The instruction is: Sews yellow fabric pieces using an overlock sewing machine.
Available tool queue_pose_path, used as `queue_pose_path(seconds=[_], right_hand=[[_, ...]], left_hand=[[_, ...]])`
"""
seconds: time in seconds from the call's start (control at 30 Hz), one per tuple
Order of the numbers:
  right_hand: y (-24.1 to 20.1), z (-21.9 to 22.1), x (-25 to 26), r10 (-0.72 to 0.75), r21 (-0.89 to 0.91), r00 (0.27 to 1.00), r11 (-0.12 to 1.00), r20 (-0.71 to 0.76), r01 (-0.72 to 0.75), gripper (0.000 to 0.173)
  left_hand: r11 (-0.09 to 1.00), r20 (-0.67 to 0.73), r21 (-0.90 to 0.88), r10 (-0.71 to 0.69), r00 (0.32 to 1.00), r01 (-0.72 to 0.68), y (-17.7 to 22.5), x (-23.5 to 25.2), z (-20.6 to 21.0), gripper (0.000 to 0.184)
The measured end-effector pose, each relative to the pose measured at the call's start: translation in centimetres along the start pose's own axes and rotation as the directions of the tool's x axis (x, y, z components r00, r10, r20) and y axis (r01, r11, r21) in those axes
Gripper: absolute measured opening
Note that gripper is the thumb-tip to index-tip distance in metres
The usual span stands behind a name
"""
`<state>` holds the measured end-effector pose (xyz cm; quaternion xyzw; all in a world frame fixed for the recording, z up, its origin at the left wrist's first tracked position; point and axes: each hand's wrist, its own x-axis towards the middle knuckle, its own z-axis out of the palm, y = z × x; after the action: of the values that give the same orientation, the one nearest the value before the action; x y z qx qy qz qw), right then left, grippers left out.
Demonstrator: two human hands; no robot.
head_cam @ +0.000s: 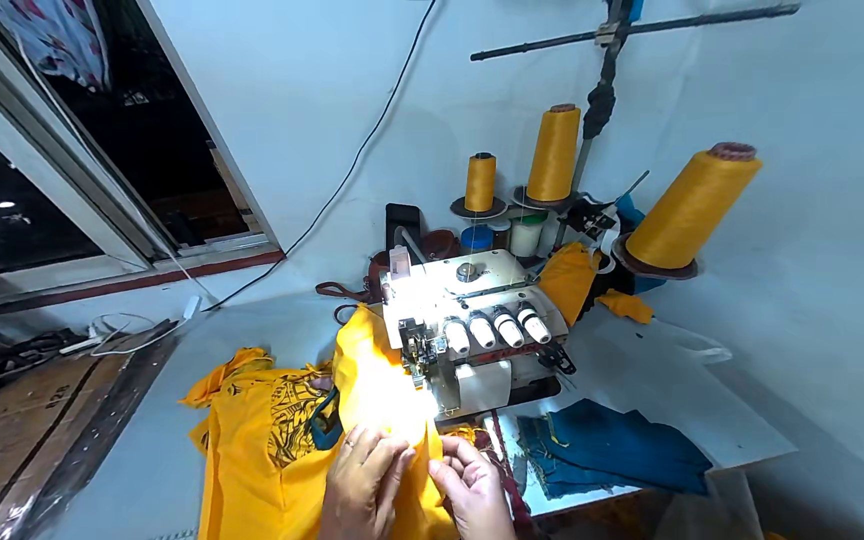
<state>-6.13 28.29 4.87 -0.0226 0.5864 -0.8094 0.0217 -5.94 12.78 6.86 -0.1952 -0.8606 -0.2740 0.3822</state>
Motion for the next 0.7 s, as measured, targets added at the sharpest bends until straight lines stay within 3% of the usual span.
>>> queue_pose_path(seconds=[0.13, 0.23, 0.4, 0.43, 0.57, 0.63, 0.7], right_hand=[[0.6, 0.4, 0.9, -0.071, 0.005, 0.997, 0.997, 0.003, 0.071, 0.01], [0.2, 0.3, 0.6, -0.121, 0.004, 0.992, 0.993, -0.034, 0.121, 0.011], [0.4, 0.2, 0.6, -0.122, -0.01, 0.993, 0.993, -0.01, 0.121, 0.01], [0.4, 0.3, 0.6, -0.111, -0.007, 0.994, 0.994, -0.005, 0.111, 0.01], [0.3, 0.3, 0.4, -0.083, -0.007, 0.997, 0.997, 0.003, 0.083, 0.009], [0.4, 0.2, 0.3, -0.076, -0.011, 0.997, 0.997, -0.004, 0.075, 0.009], [0.3, 0.2, 0.2, -0.07, -0.007, 0.998, 0.998, -0.007, 0.07, 0.009]], left_hand=[[0.999, -0.003, -0.03, -0.035, 0.999, 0.035, -0.2, 0.4, 0.0, 0.028], [0.981, -0.01, -0.096, -0.173, 0.985, 0.171, 0.0, 0.5, -0.3, 0.024], [0.844, -0.063, -0.415, -0.399, 0.915, 0.339, 0.9, 1.9, -0.4, 0.008], [0.818, -0.059, -0.466, -0.41, 0.91, 0.338, 0.9, 2.2, -0.4, 0.012], [0.872, 0.006, -0.382, -0.329, 0.944, 0.306, 0.1, 1.9, -1.0, 0.026], [0.879, 0.071, -0.35, -0.319, 0.945, 0.323, 0.0, 1.6, -1.3, 0.018], [0.898, 0.045, -0.297, -0.326, 0.944, 0.324, 0.1, 1.3, -1.1, 0.018]])
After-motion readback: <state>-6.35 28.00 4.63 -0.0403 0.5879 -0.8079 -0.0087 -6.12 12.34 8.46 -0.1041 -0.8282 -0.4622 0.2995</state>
